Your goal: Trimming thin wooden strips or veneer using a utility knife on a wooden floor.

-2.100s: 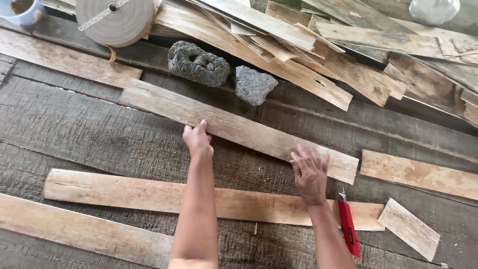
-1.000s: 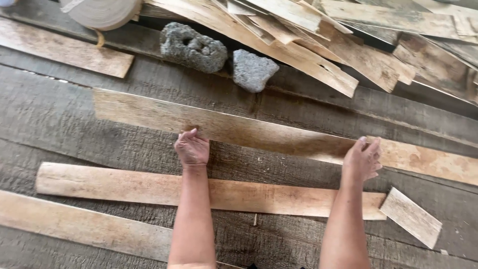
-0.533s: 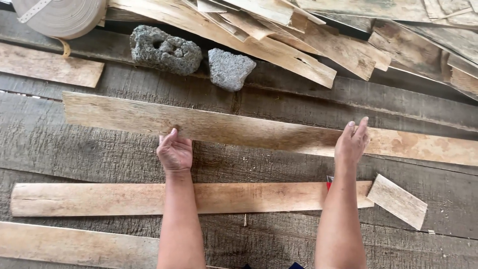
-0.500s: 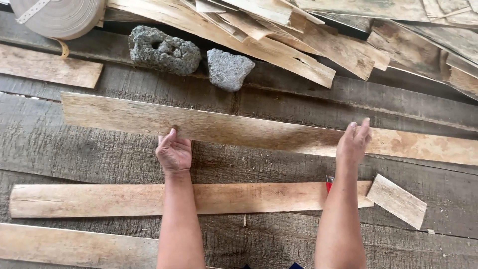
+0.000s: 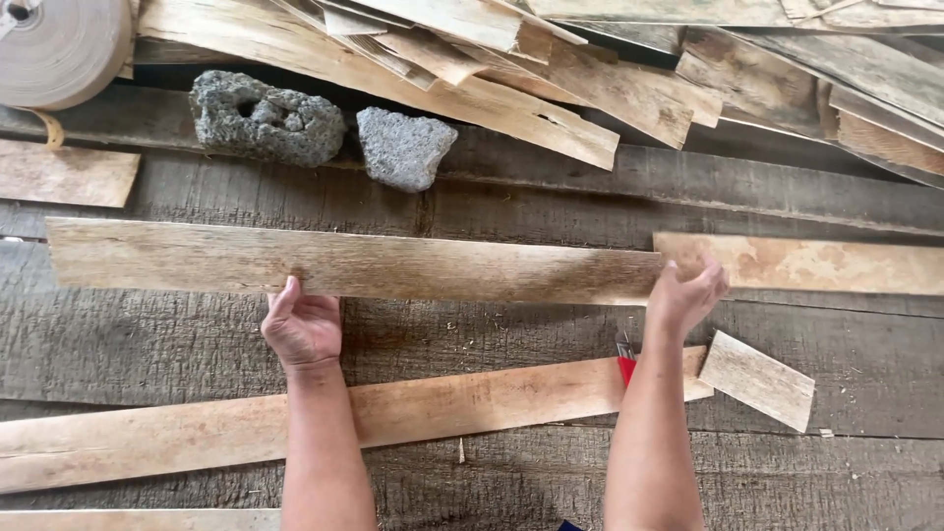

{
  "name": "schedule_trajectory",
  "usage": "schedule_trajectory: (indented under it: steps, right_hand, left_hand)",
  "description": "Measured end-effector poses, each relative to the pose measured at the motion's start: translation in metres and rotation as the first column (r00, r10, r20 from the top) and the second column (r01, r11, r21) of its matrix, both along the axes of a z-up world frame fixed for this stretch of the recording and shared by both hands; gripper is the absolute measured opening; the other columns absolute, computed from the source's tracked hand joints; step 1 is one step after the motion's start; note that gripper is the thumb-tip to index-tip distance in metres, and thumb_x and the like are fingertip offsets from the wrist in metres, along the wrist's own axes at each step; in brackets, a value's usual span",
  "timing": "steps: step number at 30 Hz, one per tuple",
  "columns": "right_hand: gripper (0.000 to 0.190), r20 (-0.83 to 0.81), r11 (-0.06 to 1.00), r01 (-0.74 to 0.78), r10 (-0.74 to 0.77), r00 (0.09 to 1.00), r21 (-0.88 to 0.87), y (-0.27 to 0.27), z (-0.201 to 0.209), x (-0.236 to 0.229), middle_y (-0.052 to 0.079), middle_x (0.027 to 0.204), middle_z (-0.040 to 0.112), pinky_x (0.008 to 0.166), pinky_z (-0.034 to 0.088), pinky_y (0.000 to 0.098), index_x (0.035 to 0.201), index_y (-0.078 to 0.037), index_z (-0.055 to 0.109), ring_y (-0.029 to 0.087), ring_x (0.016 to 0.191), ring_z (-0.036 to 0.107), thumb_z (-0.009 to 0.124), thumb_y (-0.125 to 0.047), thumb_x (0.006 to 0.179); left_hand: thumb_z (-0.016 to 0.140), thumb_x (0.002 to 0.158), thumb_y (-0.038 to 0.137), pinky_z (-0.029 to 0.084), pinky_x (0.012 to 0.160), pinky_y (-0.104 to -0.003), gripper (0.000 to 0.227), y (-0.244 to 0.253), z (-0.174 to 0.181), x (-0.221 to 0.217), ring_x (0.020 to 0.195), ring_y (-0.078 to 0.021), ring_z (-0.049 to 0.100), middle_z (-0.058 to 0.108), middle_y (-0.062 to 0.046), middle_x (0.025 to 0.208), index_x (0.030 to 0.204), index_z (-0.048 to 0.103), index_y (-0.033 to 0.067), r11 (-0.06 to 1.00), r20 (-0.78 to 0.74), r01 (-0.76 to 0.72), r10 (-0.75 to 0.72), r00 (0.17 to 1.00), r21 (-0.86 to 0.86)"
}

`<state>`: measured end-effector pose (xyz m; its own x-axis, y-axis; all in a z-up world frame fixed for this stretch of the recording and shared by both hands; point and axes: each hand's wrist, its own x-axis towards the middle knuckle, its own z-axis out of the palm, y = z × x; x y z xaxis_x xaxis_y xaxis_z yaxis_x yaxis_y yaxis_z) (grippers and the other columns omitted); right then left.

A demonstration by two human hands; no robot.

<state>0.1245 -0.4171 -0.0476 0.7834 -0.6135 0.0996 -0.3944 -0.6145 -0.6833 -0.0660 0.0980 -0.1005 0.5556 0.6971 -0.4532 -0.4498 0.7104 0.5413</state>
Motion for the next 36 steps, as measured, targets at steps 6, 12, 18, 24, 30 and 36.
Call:
schedule_trajectory:
  steps: [6,12,18,24,30,36]
  right_hand:
    - [0.076,-0.247,0.998,-0.013,-0.003,0.969,-0.063,-0.003,0.031,0.008,0.016,0.157,0.029,0.12,0.014,0.0703,0.143,-0.018,0.049,0.042,0.15,0.024,0.079,-0.052,0.082]
    - [0.08,-0.334,0.985,-0.149,0.11,0.936,-0.093,-0.012,0.031,0.021,0.015,0.16,0.03,0.119,0.012,0.0721,0.142,-0.024,0.052,0.05,0.148,0.021,0.079,-0.062,0.077]
    - [0.069,-0.21,0.98,-0.156,0.128,0.969,-0.12,-0.012,0.023,0.029,0.006,0.155,0.039,0.121,0.016,0.0672,0.13,-0.03,0.06,0.053,0.143,0.03,0.079,-0.061,0.072]
    - [0.063,-0.116,0.977,-0.158,0.142,0.983,-0.146,-0.016,0.001,0.052,0.005,0.148,0.046,0.119,0.018,0.0675,0.122,-0.03,0.065,0.054,0.139,0.034,0.082,-0.061,0.071]
    - [0.063,-0.157,0.976,-0.155,0.132,0.979,-0.15,-0.009,0.009,0.048,0.007,0.155,0.042,0.119,0.019,0.0677,0.127,-0.035,0.064,0.061,0.139,0.031,0.079,-0.065,0.073]
    - [0.048,-0.254,0.985,-0.097,0.058,0.966,-0.144,0.001,0.036,0.042,0.004,0.157,0.041,0.12,0.015,0.0673,0.131,-0.04,0.063,0.052,0.145,0.031,0.045,-0.072,0.1]
  left_hand:
    - [0.07,0.088,0.008,0.066,0.083,-0.031,0.049,0.007,-0.017,-0.006,0.111,-0.0271,0.076,0.075,-0.01,0.125,0.134,0.065,0.0245,0.999,0.011,0.01,-0.011,1.0,0.03]
    - [0.069,0.089,0.008,0.066,0.091,-0.04,0.05,0.026,-0.06,-0.013,0.116,-0.0311,0.075,0.074,-0.012,0.129,0.135,0.064,0.0239,0.998,0.027,-0.01,0.009,1.0,0.055]
    - [0.068,0.09,0.009,0.063,0.099,-0.048,0.056,0.038,-0.087,-0.015,0.119,-0.0333,0.073,0.072,-0.011,0.133,0.143,0.059,0.0256,0.998,0.074,-0.002,-0.003,0.997,0.066]
    - [0.07,0.09,0.012,0.061,0.099,-0.048,0.055,0.008,-0.018,-0.007,0.118,-0.0337,0.073,0.073,-0.011,0.131,0.141,0.061,0.0271,0.997,0.077,0.018,-0.024,0.997,0.075]
    - [0.067,0.093,0.015,0.061,0.098,-0.045,0.051,-0.027,0.058,0.007,0.106,-0.0258,0.074,0.07,-0.005,0.132,0.14,0.057,0.033,0.967,0.045,0.11,-0.124,0.991,0.229]
    - [0.066,0.097,0.01,0.064,0.087,-0.034,0.034,-0.046,0.089,0.011,0.085,-0.0171,0.075,0.072,-0.002,0.113,0.126,0.06,0.0269,0.946,0.025,0.107,-0.121,0.992,0.306]
